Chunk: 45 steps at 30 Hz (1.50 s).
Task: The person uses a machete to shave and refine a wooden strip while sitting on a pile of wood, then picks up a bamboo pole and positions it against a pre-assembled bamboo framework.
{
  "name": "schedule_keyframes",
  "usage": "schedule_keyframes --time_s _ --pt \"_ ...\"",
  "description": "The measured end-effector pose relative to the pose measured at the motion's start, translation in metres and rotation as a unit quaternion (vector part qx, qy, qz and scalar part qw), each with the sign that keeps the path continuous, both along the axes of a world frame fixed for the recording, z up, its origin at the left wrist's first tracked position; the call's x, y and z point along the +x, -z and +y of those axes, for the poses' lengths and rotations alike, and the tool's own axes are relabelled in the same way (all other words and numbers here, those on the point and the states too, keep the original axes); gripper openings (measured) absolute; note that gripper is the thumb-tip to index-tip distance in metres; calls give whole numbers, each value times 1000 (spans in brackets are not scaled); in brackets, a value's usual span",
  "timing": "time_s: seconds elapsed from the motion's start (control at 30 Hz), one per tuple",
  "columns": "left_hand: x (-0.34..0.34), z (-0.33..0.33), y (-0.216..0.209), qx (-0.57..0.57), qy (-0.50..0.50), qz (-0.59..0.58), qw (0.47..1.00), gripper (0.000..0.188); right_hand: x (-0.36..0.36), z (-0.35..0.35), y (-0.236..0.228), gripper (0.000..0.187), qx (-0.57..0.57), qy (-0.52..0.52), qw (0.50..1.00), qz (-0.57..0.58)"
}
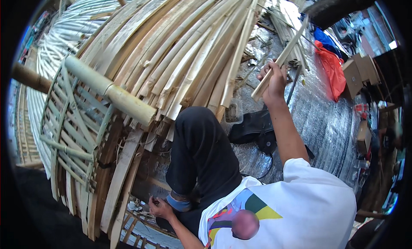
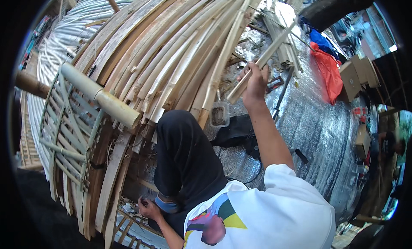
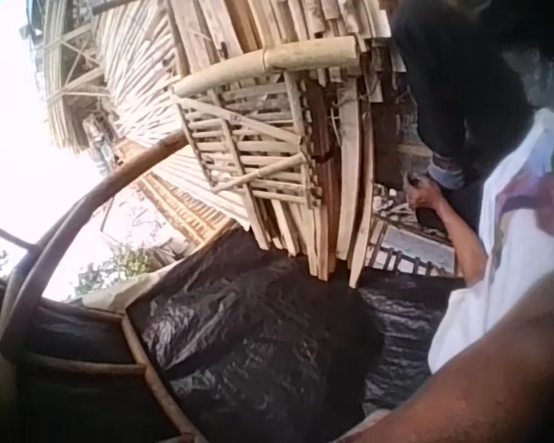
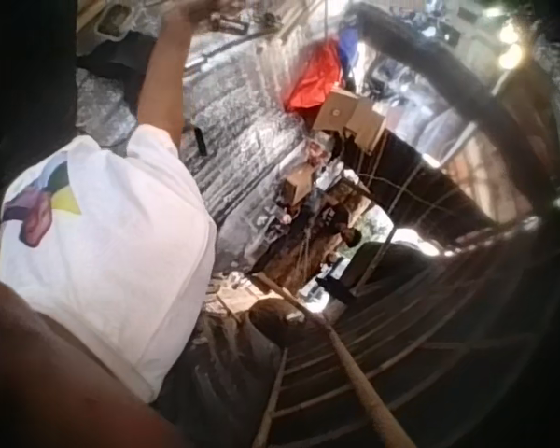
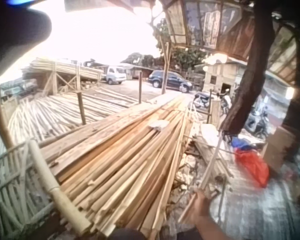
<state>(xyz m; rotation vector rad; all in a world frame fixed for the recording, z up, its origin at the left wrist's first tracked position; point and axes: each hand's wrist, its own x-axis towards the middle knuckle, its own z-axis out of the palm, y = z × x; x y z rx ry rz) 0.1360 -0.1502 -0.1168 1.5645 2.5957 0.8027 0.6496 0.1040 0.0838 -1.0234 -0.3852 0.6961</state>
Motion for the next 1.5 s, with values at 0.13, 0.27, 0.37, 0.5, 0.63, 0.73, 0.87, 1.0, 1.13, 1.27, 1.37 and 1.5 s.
schedule_keyframes --time_s 0.13,0.27,0.37,0.5,0.63,0.73,0.87,1.0,1.13,1.27,1.37,1.5 --pt "-12 -5 -1 29 -28 -65 997 28 -19 33 29 20 -77 -16 991 -108" --pt "-2 28 -39 173 -80 -206 960 31 93 60 102 51 -306 24 914 -267" --pt "-30 58 -65 342 -50 -271 898 39 128 64 125 69 -287 114 873 -378" --pt "-70 120 -141 408 -6 -166 898 32 30 67 61 37 -165 -44 930 -325" --pt "-109 195 -179 338 1 -128 933 25 -89 52 6 25 -27 -170 924 -341" --pt "-130 250 -175 315 11 -151 937 18 -168 0 -1 28 -45 -265 764 -586" --pt "-136 278 -174 317 26 -278 906 16 -207 -39 -6 20 43 -204 550 -809" --pt "-87 264 -170 314 52 -333 888 14 -202 -31 2 17 -19 -217 679 -701" --pt "26 200 -154 292 22 -494 819 17 -201 -34 -5 18 -32 -182 657 -731" --pt "89 144 -107 201 19 -567 799 15 -209 -26 14 19 -34 -200 623 -755" --pt "110 121 -105 204 -33 -621 756 13 -207 -37 8 21 -27 -205 611 -764" --pt "65 117 -43 169 -58 -544 820 12 -201 -37 10 18 -32 -177 636 -751"
